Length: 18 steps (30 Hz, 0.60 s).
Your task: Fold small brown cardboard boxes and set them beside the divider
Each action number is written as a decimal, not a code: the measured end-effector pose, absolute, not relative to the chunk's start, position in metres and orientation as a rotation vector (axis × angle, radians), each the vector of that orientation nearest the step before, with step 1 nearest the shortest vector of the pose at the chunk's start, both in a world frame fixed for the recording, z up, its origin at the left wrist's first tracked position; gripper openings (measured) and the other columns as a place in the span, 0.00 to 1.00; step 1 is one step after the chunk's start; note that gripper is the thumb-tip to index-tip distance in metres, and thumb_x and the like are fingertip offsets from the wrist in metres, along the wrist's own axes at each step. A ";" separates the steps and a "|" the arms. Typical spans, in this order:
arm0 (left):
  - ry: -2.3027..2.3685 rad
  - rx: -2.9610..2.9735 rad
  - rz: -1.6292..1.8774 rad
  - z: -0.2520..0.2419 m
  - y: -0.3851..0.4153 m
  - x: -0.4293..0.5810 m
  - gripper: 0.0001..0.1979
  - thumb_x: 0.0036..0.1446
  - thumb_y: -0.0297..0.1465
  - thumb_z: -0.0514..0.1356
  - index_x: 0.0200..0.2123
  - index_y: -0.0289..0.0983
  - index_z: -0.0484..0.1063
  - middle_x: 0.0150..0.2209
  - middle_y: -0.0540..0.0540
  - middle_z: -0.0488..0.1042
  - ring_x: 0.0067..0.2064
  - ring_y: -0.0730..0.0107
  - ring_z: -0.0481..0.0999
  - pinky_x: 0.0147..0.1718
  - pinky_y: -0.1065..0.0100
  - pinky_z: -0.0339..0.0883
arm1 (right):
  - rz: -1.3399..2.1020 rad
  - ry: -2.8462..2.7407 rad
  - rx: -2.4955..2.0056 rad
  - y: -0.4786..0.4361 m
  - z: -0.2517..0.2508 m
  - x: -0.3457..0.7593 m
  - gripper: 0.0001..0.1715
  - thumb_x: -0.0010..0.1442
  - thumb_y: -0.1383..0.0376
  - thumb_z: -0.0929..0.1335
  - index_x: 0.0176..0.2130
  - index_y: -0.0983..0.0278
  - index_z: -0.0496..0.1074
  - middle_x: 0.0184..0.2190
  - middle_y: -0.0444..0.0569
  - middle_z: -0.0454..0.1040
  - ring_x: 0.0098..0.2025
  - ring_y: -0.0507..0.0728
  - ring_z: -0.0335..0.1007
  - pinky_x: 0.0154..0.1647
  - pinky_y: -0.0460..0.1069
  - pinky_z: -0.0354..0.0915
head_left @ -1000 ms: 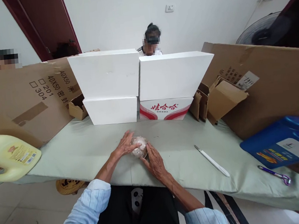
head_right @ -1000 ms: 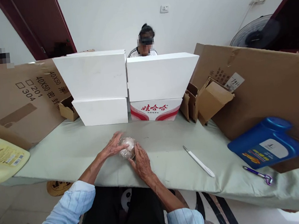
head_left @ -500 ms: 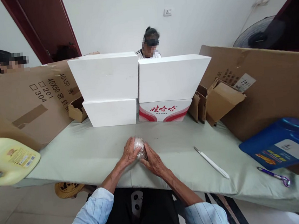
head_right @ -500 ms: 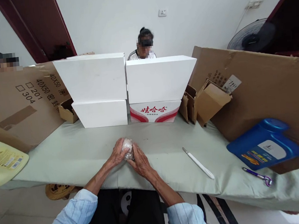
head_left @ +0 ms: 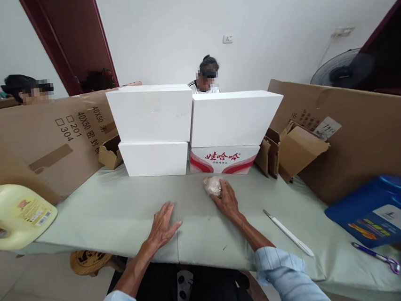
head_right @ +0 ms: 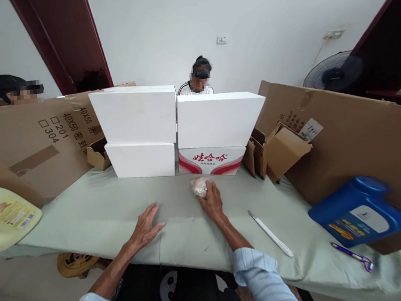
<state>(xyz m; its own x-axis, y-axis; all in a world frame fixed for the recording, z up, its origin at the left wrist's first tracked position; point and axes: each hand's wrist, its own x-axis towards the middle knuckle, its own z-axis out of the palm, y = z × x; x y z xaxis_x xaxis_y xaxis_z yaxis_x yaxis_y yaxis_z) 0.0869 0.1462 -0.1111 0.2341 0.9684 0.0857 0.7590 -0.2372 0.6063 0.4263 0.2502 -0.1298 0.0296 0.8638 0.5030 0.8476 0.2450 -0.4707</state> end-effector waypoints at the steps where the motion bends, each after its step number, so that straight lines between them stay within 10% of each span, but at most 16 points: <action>1: 1.577 2.095 0.645 -0.119 0.143 0.084 0.36 0.68 0.43 0.61 0.75 0.39 0.60 0.77 0.32 0.58 0.78 0.45 0.58 0.72 0.42 0.56 | 0.031 -1.778 -1.588 0.262 -0.125 0.433 0.47 0.67 0.48 0.67 0.74 0.70 0.57 0.73 0.72 0.61 0.75 0.76 0.56 0.73 0.74 0.59; 18: 1.669 2.134 0.838 -0.103 0.181 0.036 0.35 0.60 0.38 0.69 0.69 0.39 0.68 0.71 0.34 0.68 0.72 0.49 0.69 0.70 0.52 0.66 | -0.145 -1.862 -1.579 0.281 -0.096 0.462 0.59 0.65 0.32 0.60 0.74 0.72 0.61 0.71 0.81 0.60 0.72 0.90 0.58 0.59 0.79 0.65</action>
